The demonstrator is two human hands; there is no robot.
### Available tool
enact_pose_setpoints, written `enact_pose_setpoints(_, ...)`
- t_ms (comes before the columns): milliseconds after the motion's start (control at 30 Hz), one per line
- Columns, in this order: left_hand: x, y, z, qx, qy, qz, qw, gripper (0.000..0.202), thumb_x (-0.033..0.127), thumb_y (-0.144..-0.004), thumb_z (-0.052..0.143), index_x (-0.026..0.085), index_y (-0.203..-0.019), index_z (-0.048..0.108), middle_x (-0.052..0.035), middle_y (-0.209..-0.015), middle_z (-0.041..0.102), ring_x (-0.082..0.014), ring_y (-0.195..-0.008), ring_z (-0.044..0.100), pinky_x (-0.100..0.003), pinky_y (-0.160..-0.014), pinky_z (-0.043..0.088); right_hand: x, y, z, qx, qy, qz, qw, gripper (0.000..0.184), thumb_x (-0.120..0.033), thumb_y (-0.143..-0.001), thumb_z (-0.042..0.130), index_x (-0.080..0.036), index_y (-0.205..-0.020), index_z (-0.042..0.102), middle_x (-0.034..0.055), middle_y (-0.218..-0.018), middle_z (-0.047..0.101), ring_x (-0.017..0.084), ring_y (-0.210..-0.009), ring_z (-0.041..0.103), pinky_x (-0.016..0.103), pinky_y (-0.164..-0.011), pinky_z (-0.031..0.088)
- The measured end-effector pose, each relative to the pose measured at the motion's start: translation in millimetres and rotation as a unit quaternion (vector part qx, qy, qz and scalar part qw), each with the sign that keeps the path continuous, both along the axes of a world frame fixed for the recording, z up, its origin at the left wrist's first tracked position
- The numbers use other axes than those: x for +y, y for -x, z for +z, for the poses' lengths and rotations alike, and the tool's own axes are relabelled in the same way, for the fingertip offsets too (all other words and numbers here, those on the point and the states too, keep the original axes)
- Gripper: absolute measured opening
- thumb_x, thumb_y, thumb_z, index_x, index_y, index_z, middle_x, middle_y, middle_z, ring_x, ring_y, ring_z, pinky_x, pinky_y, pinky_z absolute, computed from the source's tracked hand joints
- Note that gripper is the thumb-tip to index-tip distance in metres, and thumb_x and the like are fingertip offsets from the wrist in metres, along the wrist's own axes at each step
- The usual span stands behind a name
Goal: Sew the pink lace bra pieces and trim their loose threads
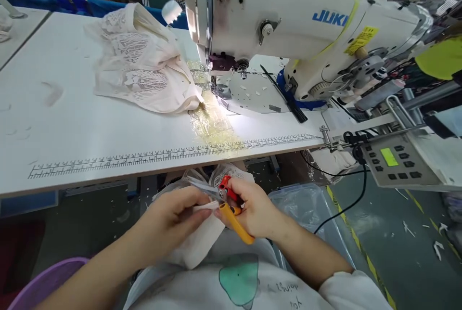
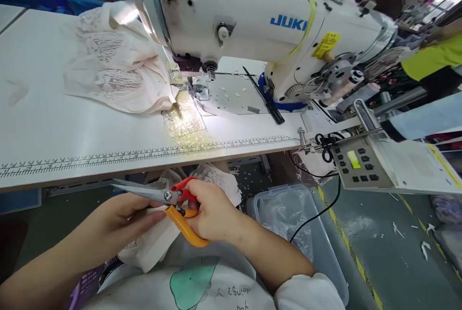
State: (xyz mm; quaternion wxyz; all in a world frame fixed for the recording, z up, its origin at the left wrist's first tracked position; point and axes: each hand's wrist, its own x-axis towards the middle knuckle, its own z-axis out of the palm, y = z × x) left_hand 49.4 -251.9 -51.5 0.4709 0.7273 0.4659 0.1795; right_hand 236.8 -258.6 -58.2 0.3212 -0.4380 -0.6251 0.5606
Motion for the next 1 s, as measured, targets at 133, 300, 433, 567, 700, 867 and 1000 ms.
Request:
enact_pose_setpoints(133, -0.2, 2.2, -4.9, -0.171, 0.23, 0.108, 0.952, 0.02, 0.04, -0.074, 0.066, 0.021, -0.074, 0.071, -0.0027, -0.073, 0.07, -0.0162, -0.066, 0.061, -0.022, -0.057, 0.048, -0.8, -5.7, -2.4, 0.007, 0.023, 0.003, 1.0, 0.022, -0.028, -0.067, 0.064, -0.02, -0.072, 0.044, -0.0061, -0.063, 0.041, 0.007, -0.051, 0.031, 0.019, -0.046, 0.032)
enact_pose_setpoints(300, -4.6, -4.3, -5.6, -0.236, 0.313, 0.206, 0.896, 0.022, 0.04, -0.06, 0.079, 0.021, -0.066, 0.073, -0.0013, -0.065, 0.068, -0.0119, -0.056, 0.055, -0.018, -0.05, 0.044, 3.8, -17.9, -1.7, 0.009, 0.045, 0.036, 0.998, 0.038, -0.05, -0.069, 0.067, -0.021, -0.076, 0.045, -0.0058, -0.063, 0.04, 0.009, -0.053, 0.033, 0.02, -0.045, 0.031)
enact_pose_setpoints(433, -4.0, -9.0, 0.4, -0.246, 0.317, 0.23, 0.887, 0.023, 0.04, -0.057, 0.081, 0.019, -0.063, 0.073, -0.0013, -0.062, 0.066, -0.0109, -0.054, 0.054, -0.017, -0.049, 0.042, 15.8, -42.8, -0.2, -0.094, -0.056, 0.16, 0.981, 0.05, -0.069, -0.07, 0.054, -0.022, -0.07, 0.039, -0.0048, -0.064, 0.037, 0.01, -0.054, 0.032, 0.022, -0.046, 0.027)
enact_pose_setpoints(567, -3.2, -11.4, 1.1, -0.245, 0.305, 0.213, 0.895, 0.021, 0.039, -0.061, 0.078, 0.019, -0.063, 0.072, -0.0001, -0.059, 0.064, -0.01, -0.053, 0.051, -0.017, -0.046, 0.04, 20.0, -58.6, 0.1, -0.191, -0.103, 0.25, 0.944, 0.057, -0.079, -0.076, 0.031, -0.023, -0.065, 0.029, -0.0039, -0.06, 0.035, 0.011, -0.052, 0.029, 0.024, -0.047, 0.023)
enact_pose_setpoints(700, -2.9, -15.2, -2.1, -0.253, 0.312, 0.237, 0.885, 0.022, 0.038, -0.059, 0.079, 0.019, -0.062, 0.069, 0.0016, -0.058, 0.061, -0.0092, -0.051, 0.048, -0.016, -0.045, 0.037, 16.6, -59.8, 3.5, -0.248, -0.095, 0.261, 0.928, 0.059, -0.081, -0.073, 0.034, -0.023, -0.064, 0.028, -0.0042, -0.058, 0.035, 0.011, -0.051, 0.029, 0.024, -0.047, 0.022)
enact_pose_setpoints(867, -1.8, -18.7, -0.3, -0.241, 0.322, 0.255, 0.879, 0.03, 0.042, -0.055, 0.079, 0.016, -0.059, 0.064, 0.0017, -0.055, 0.055, -0.0088, -0.049, 0.045, -0.017, -0.043, 0.035, 15.2, -59.4, 10.1, -0.274, -0.072, 0.246, 0.927, 0.055, -0.073, -0.072, 0.048, -0.022, -0.063, 0.031, -0.0041, -0.057, 0.039, 0.01, -0.05, 0.031, 0.024, -0.046, 0.022)
enact_pose_setpoints(1000, -0.1, -20.0, 3.2, -0.226, 0.316, 0.265, 0.883, 0.03, 0.042, -0.053, 0.078, 0.016, -0.058, 0.063, 0.0013, -0.055, 0.054, -0.0095, -0.05, 0.045, -0.018, -0.043, 0.035, 14.7, -59.4, 14.2, -0.273, -0.071, 0.24, 0.929, 0.054, -0.072, -0.072, 0.05, -0.022, -0.062, 0.032, -0.0033, -0.057, 0.04, 0.011, -0.05, 0.032, 0.024, -0.047, 0.023)
